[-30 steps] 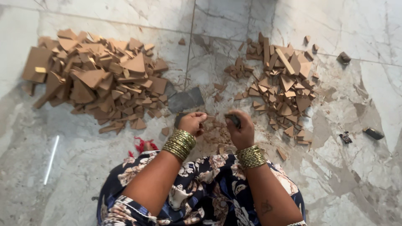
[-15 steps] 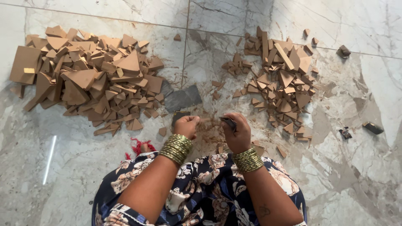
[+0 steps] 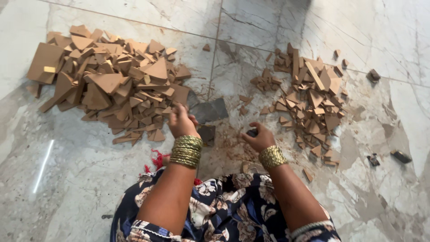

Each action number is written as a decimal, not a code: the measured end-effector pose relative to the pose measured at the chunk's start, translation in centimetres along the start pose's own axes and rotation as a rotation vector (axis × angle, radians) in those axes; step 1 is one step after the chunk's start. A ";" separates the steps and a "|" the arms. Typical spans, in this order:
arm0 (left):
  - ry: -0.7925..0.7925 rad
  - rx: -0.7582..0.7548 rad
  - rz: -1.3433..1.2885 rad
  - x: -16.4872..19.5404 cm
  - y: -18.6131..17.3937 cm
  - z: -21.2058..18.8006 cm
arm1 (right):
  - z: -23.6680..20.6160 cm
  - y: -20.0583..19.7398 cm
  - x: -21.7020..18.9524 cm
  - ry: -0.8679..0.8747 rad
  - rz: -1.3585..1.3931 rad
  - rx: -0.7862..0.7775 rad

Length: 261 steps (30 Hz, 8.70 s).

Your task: The person sits on a tiled floor and repeatedly rubs small cardboard pieces against a dark sanding block to smooth their edges. The person handles the pieces one at a time, turning them over and rubbing different sides before placing them back into a pile.

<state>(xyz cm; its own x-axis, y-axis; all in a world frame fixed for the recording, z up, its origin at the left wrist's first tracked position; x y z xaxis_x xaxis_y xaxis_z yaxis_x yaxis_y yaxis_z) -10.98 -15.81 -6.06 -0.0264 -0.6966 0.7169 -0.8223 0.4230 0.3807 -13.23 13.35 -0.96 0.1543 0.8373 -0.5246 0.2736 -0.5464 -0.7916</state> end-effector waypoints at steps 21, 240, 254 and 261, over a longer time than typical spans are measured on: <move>0.195 -0.990 0.675 -9.2 3.8 -8.3 | -5.6 2.4 -1.1 0.098 1.181 -0.022; -0.236 -0.526 0.441 -12.3 1.5 -7.8 | -5.6 1.1 -0.4 -0.586 0.138 0.249; -0.096 -0.595 0.214 -6.7 3.2 -6.2 | -4.0 3.7 -3.0 -0.562 0.374 0.169; -0.154 -0.169 0.104 -0.7 0.9 -2.8 | -4.5 7.6 -15.3 -0.725 0.116 0.063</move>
<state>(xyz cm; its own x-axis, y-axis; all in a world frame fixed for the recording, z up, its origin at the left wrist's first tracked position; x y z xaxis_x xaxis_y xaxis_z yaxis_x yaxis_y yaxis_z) -10.06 -13.31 -4.56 -0.2029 -0.7186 0.6652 -0.7040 0.5792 0.4110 -9.20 -3.53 2.44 -0.4937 0.5618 -0.6638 0.2348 -0.6489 -0.7238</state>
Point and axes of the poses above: each hand's wrist, its own z-axis towards the middle knuckle, its own y-axis out of the palm, x = y × z, the point moved 6 cm from there along z, towards the middle knuckle, and after that the axes turned 1 degree about -y, right-handed, at the moved point
